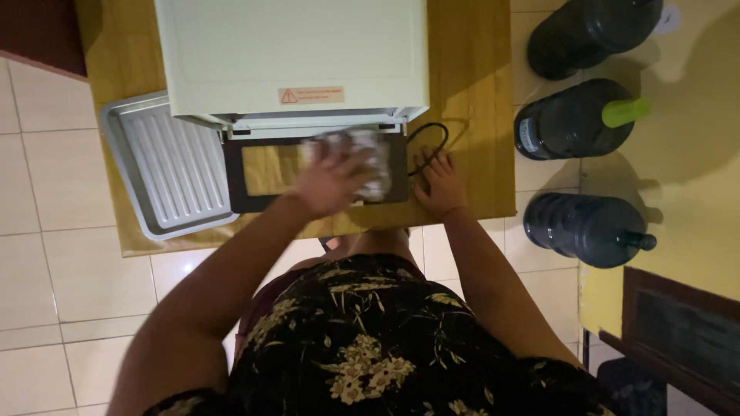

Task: Cleaning a small toaster oven with a cloth.

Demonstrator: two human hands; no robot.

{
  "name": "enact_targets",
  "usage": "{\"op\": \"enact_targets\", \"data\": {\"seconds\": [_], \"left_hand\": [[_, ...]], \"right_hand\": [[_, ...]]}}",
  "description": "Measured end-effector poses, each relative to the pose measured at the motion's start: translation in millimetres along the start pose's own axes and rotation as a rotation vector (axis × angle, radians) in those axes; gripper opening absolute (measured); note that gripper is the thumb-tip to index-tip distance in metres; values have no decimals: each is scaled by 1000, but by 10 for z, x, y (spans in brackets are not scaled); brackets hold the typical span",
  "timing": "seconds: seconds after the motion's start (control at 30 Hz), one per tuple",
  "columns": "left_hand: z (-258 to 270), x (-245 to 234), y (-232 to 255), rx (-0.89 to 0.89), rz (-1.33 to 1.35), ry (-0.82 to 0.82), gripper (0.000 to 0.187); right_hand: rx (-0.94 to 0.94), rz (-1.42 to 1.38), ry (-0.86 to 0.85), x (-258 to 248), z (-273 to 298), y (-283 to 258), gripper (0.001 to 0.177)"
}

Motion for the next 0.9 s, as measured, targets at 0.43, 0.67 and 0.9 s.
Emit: {"op": "enact_targets", "data": {"seconds": [0.43, 0.67, 0.9], "left_hand": [[683, -156, -604, -223, -155, 35, 58], [-424, 185, -135, 42, 15, -58, 66], [413, -177, -680, -59, -88, -32, 62]], "right_hand": [[38, 16, 26, -31, 10, 26, 65], [44, 36, -52, -112, -37, -69, 68], [47, 14, -42, -85, -20, -63, 72]]}}
Point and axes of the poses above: each hand's wrist, its own z-axis away from the middle knuckle, its own x-axis out of the palm, y = z × x, the point moved 3 cm from there along -z, towards the middle knuckle, and after that the axes turned 4 degrees about -x, right-handed, at the moved point
